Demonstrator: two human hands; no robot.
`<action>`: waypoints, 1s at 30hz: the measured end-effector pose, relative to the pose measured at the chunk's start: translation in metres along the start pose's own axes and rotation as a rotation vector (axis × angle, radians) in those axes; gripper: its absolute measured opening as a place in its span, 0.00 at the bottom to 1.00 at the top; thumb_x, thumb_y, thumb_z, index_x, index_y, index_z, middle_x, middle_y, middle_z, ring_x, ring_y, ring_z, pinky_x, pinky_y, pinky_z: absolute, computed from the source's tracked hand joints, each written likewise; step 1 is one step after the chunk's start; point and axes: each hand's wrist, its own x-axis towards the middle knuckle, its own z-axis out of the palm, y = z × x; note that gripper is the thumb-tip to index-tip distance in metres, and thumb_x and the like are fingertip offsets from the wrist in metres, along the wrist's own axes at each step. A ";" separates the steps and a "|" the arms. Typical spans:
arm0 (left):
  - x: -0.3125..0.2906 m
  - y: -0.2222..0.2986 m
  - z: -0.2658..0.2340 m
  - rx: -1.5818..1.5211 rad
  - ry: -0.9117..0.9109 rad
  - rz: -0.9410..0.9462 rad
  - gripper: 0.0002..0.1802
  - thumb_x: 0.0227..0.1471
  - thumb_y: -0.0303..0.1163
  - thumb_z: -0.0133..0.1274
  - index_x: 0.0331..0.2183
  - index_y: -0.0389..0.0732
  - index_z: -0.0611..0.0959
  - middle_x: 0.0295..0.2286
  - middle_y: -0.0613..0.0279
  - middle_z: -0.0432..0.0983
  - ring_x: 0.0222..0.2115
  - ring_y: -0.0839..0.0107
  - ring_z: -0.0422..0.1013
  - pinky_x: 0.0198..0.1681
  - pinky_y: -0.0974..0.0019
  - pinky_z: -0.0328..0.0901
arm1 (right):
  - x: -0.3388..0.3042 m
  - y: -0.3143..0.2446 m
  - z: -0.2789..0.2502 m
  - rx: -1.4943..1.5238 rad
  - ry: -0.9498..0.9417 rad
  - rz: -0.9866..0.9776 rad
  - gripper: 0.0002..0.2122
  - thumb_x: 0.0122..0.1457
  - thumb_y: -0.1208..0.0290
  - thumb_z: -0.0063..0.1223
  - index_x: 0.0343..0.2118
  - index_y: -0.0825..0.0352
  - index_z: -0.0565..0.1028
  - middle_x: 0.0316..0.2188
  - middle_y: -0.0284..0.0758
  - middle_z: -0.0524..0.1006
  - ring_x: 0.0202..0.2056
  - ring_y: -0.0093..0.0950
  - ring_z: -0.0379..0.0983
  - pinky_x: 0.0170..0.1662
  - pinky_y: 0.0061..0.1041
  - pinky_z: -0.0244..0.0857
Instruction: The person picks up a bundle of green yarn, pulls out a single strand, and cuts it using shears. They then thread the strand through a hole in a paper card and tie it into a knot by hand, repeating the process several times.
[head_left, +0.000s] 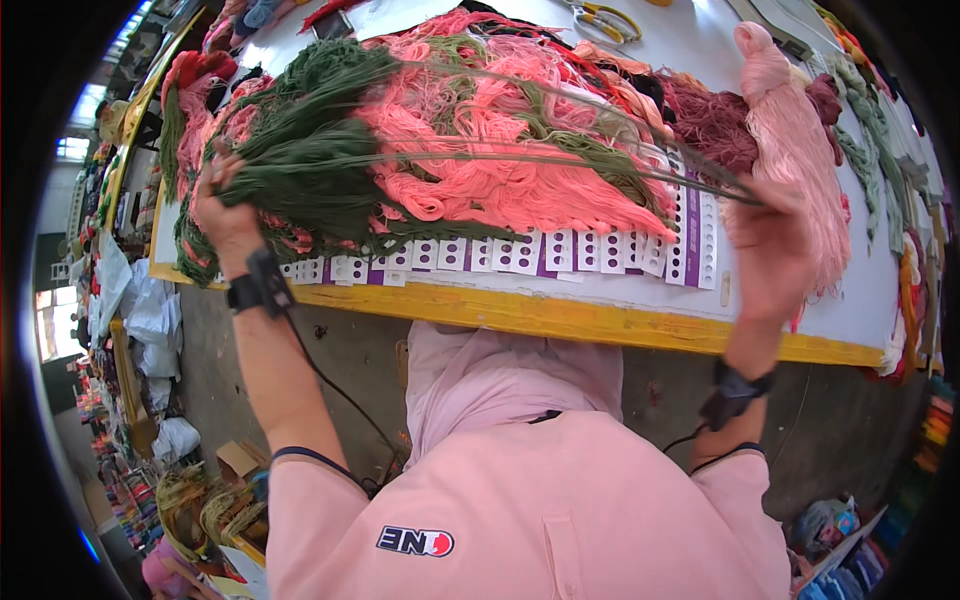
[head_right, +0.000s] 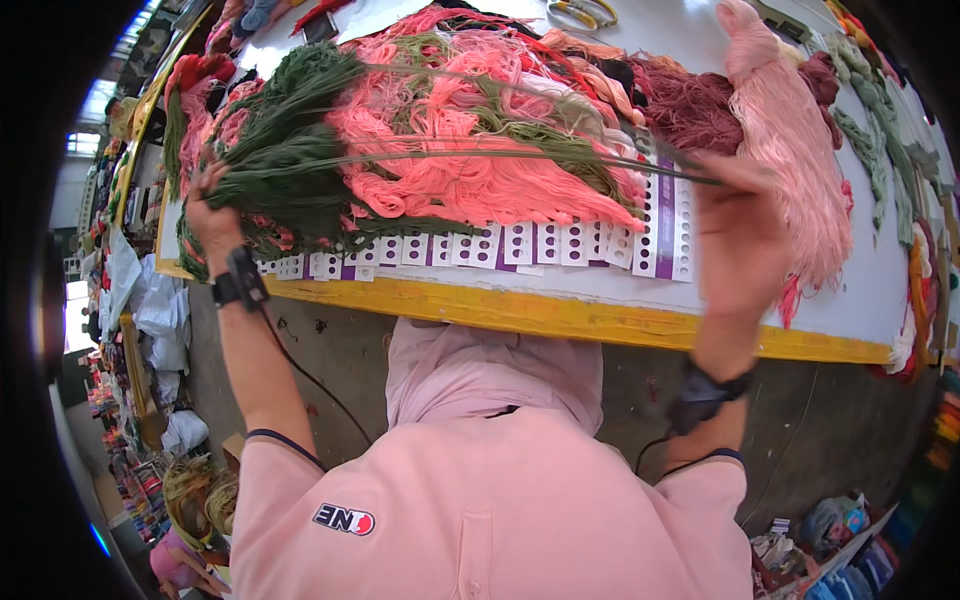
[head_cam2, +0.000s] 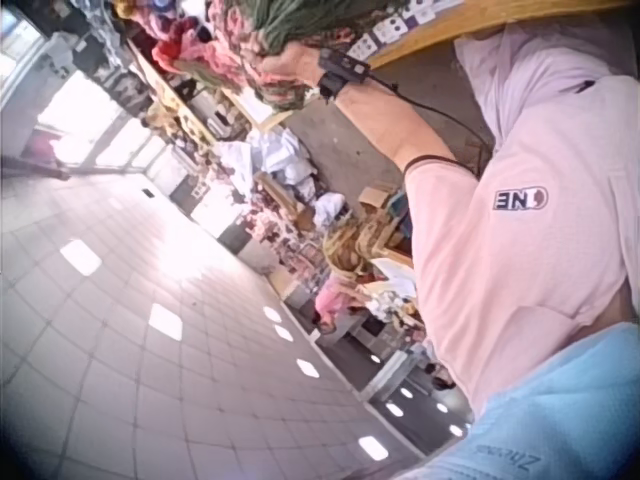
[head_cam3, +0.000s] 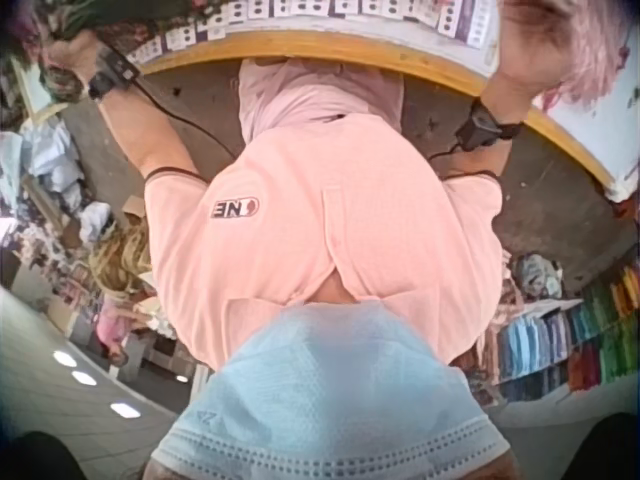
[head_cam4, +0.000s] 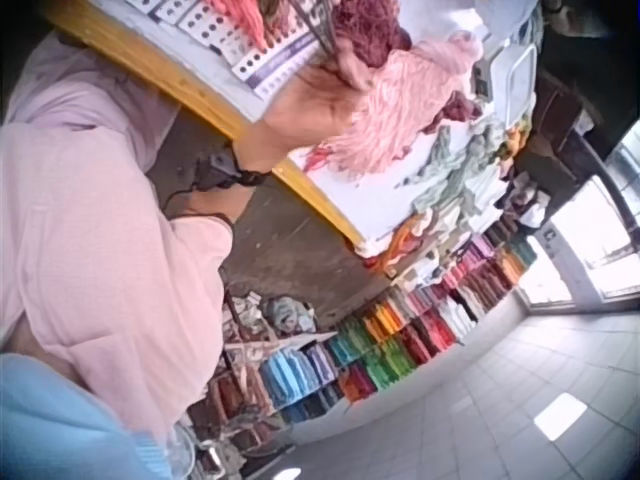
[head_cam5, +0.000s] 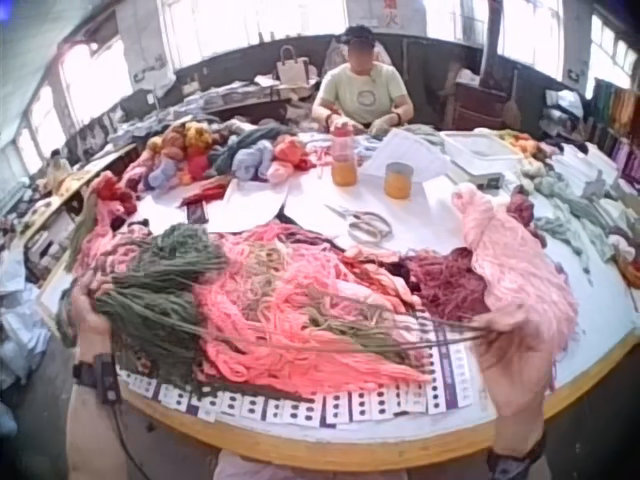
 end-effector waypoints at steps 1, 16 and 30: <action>0.002 0.026 0.006 0.257 0.249 0.266 0.17 0.56 0.22 0.48 0.46 0.24 0.69 0.23 0.66 0.60 0.24 0.76 0.61 0.28 0.76 0.59 | 0.006 -0.037 -0.004 0.049 0.068 -0.084 0.02 0.55 0.81 0.44 0.29 0.74 0.68 0.31 0.42 0.72 0.34 0.31 0.70 0.48 0.32 0.65; -0.105 -0.261 0.099 0.900 0.243 -0.839 0.10 0.57 0.31 0.51 0.35 0.33 0.79 0.27 0.57 0.79 0.18 0.80 0.66 0.20 0.76 0.63 | 0.013 0.097 0.007 -1.564 -0.544 0.442 0.01 0.61 0.78 0.46 0.34 0.67 0.69 0.23 0.33 0.75 0.20 0.26 0.70 0.26 0.28 0.63; -0.105 -0.279 0.104 0.935 0.312 -1.030 0.06 0.51 0.19 0.50 0.34 0.32 0.79 0.30 0.55 0.78 0.20 0.79 0.65 0.21 0.76 0.62 | 0.018 0.110 -0.007 -1.685 -0.630 0.302 0.03 0.53 0.72 0.52 0.29 0.65 0.72 0.17 0.38 0.75 0.24 0.40 0.74 0.29 0.37 0.65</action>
